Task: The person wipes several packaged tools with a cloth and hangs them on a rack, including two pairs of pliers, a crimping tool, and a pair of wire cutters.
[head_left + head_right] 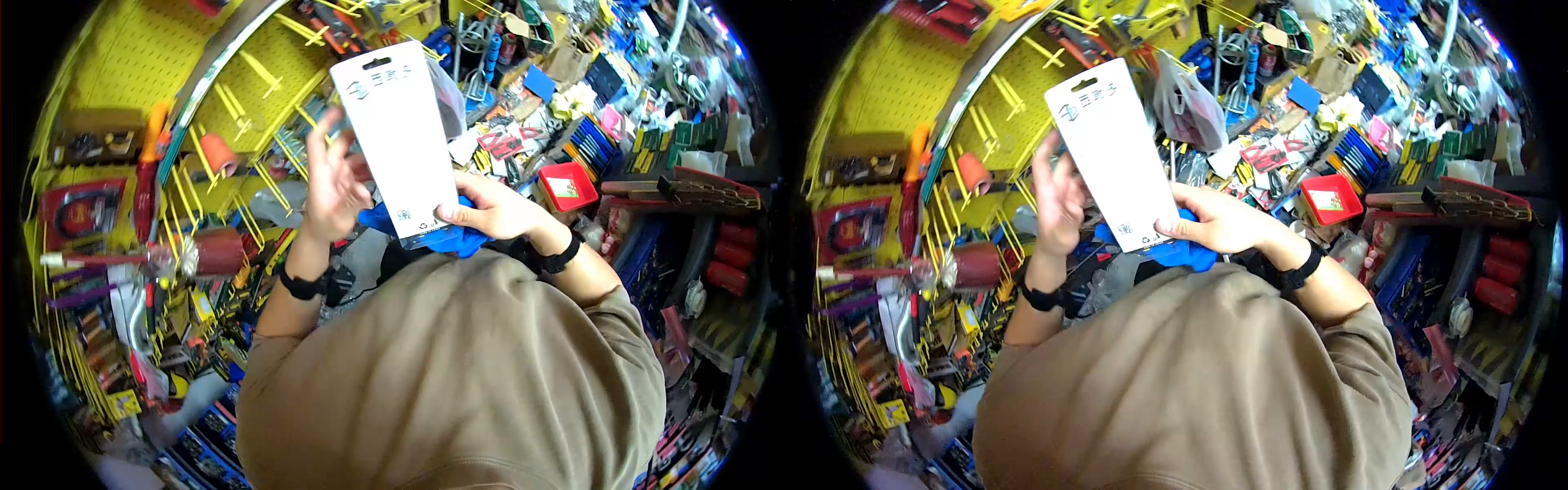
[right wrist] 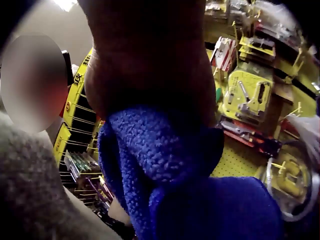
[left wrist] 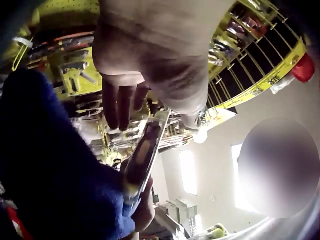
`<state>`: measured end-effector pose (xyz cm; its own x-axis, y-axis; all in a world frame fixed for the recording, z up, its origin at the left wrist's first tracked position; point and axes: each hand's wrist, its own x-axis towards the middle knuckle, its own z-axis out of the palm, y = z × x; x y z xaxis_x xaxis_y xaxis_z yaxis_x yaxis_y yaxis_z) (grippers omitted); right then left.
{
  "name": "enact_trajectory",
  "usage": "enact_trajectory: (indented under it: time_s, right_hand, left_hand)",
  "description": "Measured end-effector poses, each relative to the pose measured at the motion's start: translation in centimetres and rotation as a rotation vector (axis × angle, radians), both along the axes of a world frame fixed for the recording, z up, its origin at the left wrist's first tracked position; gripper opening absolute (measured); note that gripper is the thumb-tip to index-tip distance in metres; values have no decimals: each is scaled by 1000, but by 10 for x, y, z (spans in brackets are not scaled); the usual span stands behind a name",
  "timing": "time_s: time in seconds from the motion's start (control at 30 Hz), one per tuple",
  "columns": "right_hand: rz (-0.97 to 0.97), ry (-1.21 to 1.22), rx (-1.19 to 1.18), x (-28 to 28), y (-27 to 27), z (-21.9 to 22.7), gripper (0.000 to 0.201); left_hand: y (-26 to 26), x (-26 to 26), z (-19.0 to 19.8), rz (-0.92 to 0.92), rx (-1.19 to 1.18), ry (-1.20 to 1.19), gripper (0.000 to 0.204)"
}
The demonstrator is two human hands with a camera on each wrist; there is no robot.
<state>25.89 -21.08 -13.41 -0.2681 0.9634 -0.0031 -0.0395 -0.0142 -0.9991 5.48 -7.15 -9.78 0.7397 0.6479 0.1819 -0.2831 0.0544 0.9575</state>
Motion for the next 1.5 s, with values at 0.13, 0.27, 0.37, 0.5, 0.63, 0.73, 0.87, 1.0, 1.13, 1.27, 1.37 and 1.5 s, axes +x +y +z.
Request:
enact_trajectory:
  time_s: [0.13, 0.27, 0.37, 0.5, 0.63, 0.73, 0.87, 1.0, 1.13, 1.27, 1.37, 1.5]
  right_hand:
    - [190, -97, -96, -14, 9, 22, 54]
    - [258, -62, 309, -28, 15, 33, 85]
    - [221, -44, 226, -37, 12, 53, 100]
    - [42, -56, 263, -34, 15, 66, 95]
    - [0, 71, 287, -26, 13, 78, 105]
    - [0, -15, 355, -22, 13, 79, 112]
    - [-85, -46, 423, -18, 11, 79, 107]
    - [-117, -94, 470, -12, 9, 83, 104]
    - [-117, -121, 527, -8, 11, 84, 99]
    - [-153, -96, 503, -6, 13, 84, 96]
    - [-129, 19, 369, -5, 13, 95, 94]
    - [-141, -173, 248, -2, 20, 110, 80]
  left_hand:
    - [21, -2, 18, 115, 65, -211, 87]
    - [17, -8, 34, 359, 176, -71, 65]
    - [23, -10, 51, 502, 111, -188, 62]
    - [36, -10, 66, 425, 82, -193, 59]
    - [27, 6, 82, 502, 172, -256, 51]
    - [35, 11, 84, 492, 189, -200, 53]
    - [35, 22, 90, 441, 170, -232, 42]
    - [39, 27, 91, 389, 119, -261, 35]
    - [39, 30, 93, 374, 112, -213, 32]
    - [33, 36, 98, 382, -49, -432, 41]
    - [11, 48, 99, 126, -320, -515, 69]
    - [18, 45, 73, -256, -641, -611, 95]
